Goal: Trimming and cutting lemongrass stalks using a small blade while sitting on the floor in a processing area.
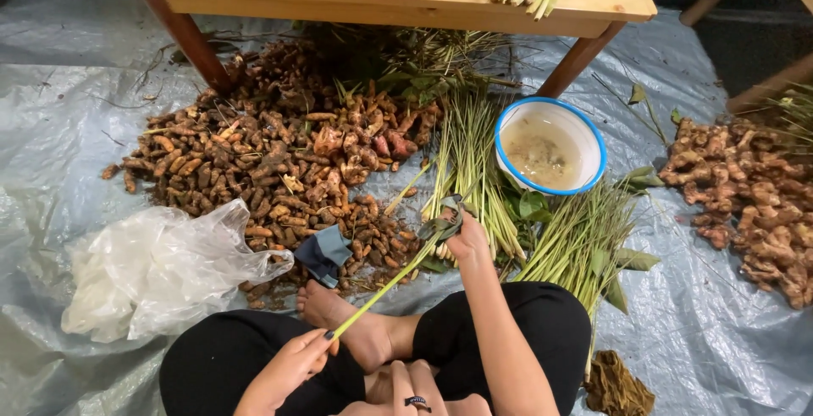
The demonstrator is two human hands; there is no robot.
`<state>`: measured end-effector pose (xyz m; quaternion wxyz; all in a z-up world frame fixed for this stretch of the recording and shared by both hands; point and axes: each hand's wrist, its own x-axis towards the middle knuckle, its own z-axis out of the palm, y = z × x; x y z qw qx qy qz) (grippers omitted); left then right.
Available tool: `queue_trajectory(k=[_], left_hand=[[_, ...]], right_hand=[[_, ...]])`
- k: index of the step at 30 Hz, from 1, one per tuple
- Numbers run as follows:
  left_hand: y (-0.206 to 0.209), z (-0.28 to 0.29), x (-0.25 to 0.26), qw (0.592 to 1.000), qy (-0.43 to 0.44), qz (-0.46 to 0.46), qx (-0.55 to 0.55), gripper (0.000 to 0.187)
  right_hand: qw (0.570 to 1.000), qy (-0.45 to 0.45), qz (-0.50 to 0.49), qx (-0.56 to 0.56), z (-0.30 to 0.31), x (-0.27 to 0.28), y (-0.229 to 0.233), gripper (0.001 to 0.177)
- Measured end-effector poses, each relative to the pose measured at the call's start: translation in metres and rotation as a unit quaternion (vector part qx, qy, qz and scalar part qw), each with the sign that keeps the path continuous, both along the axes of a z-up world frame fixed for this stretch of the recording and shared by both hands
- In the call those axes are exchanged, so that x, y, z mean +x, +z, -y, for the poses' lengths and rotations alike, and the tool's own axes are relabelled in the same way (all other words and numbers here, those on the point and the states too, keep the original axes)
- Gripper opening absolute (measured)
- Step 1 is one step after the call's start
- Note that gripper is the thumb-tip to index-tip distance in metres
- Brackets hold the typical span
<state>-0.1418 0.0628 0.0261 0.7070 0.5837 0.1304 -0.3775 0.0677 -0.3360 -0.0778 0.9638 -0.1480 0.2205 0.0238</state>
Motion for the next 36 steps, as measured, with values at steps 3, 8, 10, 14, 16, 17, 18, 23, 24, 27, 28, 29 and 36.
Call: queue_trajectory(k=[3,8,10,14,16,17,18,23,24,27,28,29,36], left_hand=[[0.008,-0.016,-0.004,1.0,-0.019,0.009,0.013,0.028],[-0.002,-0.059,-0.011,0.999,-0.035,-0.015,0.031,0.031],[0.002,-0.079,-0.015,0.998,-0.048,-0.018,0.04,0.033],[-0.014,-0.127,-0.028,0.999,-0.042,0.012,0.022,0.038],[-0.017,-0.136,-0.032,0.999,-0.03,0.026,0.007,0.039],[-0.01,-0.132,-0.032,0.999,-0.027,0.041,0.016,0.039],[-0.003,-0.127,-0.032,0.998,-0.023,0.056,0.024,0.038],[0.003,-0.038,-0.007,0.991,0.051,0.108,-0.065,0.028],[0.0,-0.019,0.0,0.985,0.057,0.136,-0.092,0.03],[-0.004,0.03,0.019,0.985,0.075,0.105,-0.115,0.03],[0.001,0.039,0.021,0.985,0.075,0.104,-0.115,0.03],[0.006,0.049,0.024,0.986,0.074,0.092,-0.115,0.029],[0.003,0.089,0.029,0.992,0.064,0.09,-0.057,0.03]], right_hand=[[0.999,-0.033,0.001,0.005,0.004,0.008,0.013,0.007],[0.999,-0.011,0.023,-0.032,0.025,0.024,0.015,0.009],[0.999,-0.019,0.019,-0.028,0.035,0.032,0.019,0.009],[0.987,-0.117,-0.055,-0.094,0.062,0.039,0.038,0.007],[0.98,-0.158,-0.069,-0.102,0.072,0.037,0.044,0.009],[0.978,-0.153,-0.086,-0.114,0.073,0.032,0.047,0.015],[0.976,-0.148,-0.103,-0.126,0.075,0.027,0.05,0.022],[0.972,-0.047,-0.166,-0.16,-0.004,-0.023,0.087,0.03],[0.973,0.002,-0.156,-0.17,-0.022,-0.036,0.089,0.035],[0.98,0.067,-0.116,-0.148,-0.074,-0.071,0.087,0.036],[0.98,0.067,-0.116,-0.147,-0.084,-0.079,0.084,0.036],[0.99,0.066,-0.076,-0.096,-0.093,-0.085,0.082,0.032],[0.989,0.024,0.043,-0.14,-0.11,-0.079,0.124,0.024]])
